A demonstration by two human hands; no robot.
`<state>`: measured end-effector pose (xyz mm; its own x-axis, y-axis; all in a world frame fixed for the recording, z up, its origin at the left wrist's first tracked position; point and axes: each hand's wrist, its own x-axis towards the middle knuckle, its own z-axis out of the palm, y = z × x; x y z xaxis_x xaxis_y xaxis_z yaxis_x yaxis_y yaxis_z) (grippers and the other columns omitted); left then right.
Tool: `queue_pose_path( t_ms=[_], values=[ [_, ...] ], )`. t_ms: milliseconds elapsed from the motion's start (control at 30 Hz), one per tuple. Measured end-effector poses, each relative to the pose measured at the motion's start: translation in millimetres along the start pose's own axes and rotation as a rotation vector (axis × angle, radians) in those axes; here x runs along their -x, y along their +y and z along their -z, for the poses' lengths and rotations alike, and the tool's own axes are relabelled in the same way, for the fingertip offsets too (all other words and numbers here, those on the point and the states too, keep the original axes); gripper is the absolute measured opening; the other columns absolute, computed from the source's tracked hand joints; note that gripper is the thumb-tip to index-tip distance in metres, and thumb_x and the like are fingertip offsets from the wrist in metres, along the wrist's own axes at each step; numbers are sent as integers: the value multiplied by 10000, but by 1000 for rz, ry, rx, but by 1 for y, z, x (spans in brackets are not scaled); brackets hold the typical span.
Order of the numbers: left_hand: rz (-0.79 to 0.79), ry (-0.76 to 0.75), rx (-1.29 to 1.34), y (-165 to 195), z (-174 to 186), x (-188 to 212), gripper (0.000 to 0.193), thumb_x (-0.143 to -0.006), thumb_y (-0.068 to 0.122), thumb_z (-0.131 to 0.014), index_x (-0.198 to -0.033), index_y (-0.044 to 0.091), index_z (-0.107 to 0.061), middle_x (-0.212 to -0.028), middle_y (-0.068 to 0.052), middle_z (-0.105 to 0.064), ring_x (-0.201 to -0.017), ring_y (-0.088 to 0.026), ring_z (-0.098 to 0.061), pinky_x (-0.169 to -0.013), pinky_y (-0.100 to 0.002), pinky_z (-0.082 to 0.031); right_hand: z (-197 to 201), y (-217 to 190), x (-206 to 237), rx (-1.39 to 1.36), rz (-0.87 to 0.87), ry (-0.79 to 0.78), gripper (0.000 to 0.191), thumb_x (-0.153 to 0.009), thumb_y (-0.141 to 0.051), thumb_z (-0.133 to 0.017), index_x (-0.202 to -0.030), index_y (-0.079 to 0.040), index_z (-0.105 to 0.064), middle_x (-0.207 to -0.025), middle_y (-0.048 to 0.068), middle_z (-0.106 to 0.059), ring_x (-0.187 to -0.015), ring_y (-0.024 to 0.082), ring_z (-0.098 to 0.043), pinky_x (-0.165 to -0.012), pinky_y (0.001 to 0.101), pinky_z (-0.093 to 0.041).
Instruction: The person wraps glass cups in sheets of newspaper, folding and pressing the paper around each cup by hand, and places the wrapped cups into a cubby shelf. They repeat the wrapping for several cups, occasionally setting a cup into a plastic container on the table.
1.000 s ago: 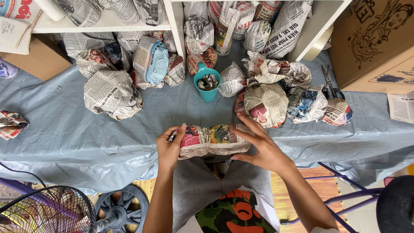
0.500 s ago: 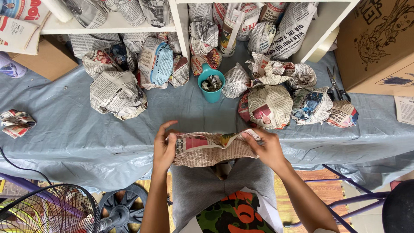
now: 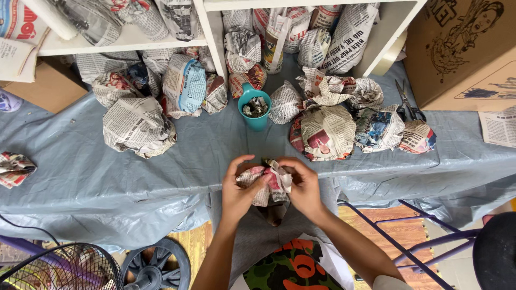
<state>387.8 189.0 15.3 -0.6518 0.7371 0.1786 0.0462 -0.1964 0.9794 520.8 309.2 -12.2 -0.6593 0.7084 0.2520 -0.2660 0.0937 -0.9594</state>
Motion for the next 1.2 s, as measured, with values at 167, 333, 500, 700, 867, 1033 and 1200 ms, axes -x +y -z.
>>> queue_pose_path(
  t_ms=[167,333,500,700,867,1033,1200],
  values=[
    [63,75,326,-6,-10,-9,333,-956,3,-702,-1277,-8,-614,-1151,-98,-709,-1003,-129,-674,-854,-278,-560,-2,-28,5,466,428,-170,557,-840,-44,-776,-1357,41,-587,-1465,244,-512,-1346,327,-552,-1081,396,-499],
    [-3,-89,295,16,-12,-39,274,-1044,61,-620,-1309,-8,-633,-1250,-112,-700,-1152,-165,-645,-982,-302,-521,5,-38,-40,624,572,-112,607,-743,113,-707,-1329,-33,-645,-1407,209,-455,-1306,341,-524,-1012,382,-546],
    [-558,-30,-433,48,-8,-89,355,-985,55,-698,-1325,10,-604,-1397,-197,-620,-1341,-327,-598,-1123,-410,-477,9,-49,-110,702,403,29,530,-741,188,-661,-1210,-45,-746,-1259,111,-642,-1036,246,-690,-829,347,-581],
    [-775,-81,-606,28,10,-143,313,-884,-78,-671,-1165,59,-690,-1245,-81,-714,-1261,-294,-677,-1183,-487,-477,-14,-58,-163,926,573,-140,314,-713,108,-749,-1007,4,-711,-1005,134,-728,-980,338,-670,-841,429,-561],
    [-821,-128,-697,-2,29,-149,252,-829,100,-760,-1075,64,-714,-1182,-52,-722,-1171,-232,-679,-1107,-467,-446,-23,-67,-175,984,371,-278,512,-663,139,-654,-1158,8,-671,-1035,181,-716,-959,382,-710,-846,449,-580],
    [-834,-234,-794,-9,42,-157,373,-774,340,-866,-962,69,-692,-1124,-51,-712,-1155,-221,-640,-1040,-457,-374,-9,-89,-159,747,166,-419,404,-823,74,-639,-1225,49,-612,-1277,203,-643,-973,357,-741,-836,411,-606],
    [-875,-204,-830,-29,34,-171,359,-788,335,-930,-944,109,-698,-1113,4,-722,-1164,-178,-644,-1029,-418,-367,-3,-92,-141,1045,603,-417,426,-797,39,-673,-1221,68,-639,-1308,208,-626,-1272,370,-631,-1122,450,-493]
  ],
)
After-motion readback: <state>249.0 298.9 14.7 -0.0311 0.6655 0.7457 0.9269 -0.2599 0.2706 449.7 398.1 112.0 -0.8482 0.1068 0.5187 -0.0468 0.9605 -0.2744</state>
